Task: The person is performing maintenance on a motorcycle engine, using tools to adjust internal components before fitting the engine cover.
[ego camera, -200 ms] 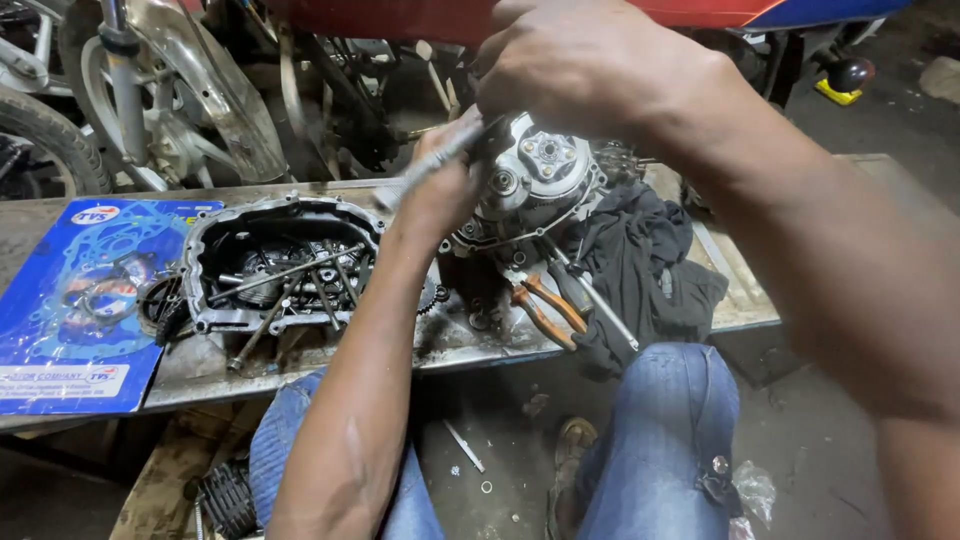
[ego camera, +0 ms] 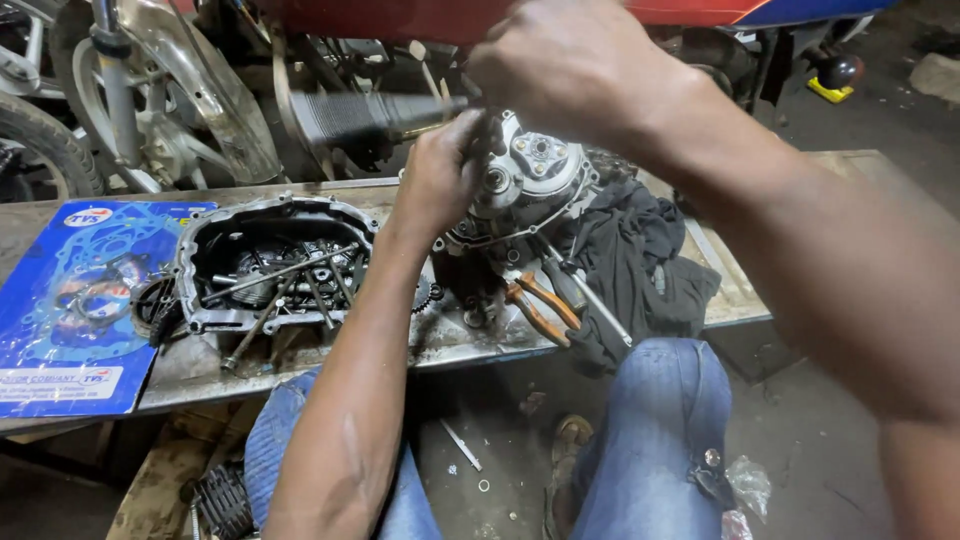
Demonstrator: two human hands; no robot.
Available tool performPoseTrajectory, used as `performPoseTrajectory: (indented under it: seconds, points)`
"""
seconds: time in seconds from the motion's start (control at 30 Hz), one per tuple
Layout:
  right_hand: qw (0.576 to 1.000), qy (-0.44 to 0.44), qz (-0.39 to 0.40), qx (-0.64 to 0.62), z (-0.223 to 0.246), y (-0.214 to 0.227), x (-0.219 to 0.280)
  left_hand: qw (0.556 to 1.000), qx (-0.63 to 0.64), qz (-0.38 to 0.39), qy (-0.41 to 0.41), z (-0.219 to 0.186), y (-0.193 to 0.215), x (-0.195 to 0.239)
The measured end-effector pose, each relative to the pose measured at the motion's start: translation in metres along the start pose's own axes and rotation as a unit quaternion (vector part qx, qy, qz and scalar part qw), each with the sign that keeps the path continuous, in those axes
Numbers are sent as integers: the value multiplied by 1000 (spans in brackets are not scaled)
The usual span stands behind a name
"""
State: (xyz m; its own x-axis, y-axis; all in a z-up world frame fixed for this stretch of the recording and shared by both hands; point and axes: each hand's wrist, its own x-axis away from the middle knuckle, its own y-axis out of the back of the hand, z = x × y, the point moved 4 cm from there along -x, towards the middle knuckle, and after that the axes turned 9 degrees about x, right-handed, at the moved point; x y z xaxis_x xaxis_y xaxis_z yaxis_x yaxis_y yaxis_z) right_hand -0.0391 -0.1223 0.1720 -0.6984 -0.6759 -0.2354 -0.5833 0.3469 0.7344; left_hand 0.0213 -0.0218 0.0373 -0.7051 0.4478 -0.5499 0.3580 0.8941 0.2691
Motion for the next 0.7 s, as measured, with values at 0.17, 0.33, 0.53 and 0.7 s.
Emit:
performPoseTrajectory:
  seconds: [0.17, 0.33, 0.53, 0.7]
  points:
    - [961, -207, 169, -67, 10, 23, 12, 988, -110, -37, -99, -2, -5, 1]
    - [904, -182, 212, -324, 2, 60, 29, 998, -28, -38, -48, 28, -7, -5]
    - [926, -79, 252, -269, 17, 65, 21, 976, -180, -32, 120, 64, -8, -5]
    - [951, -63, 246, -178, -25, 30, -3, 979, -188, -61, -52, 29, -14, -2]
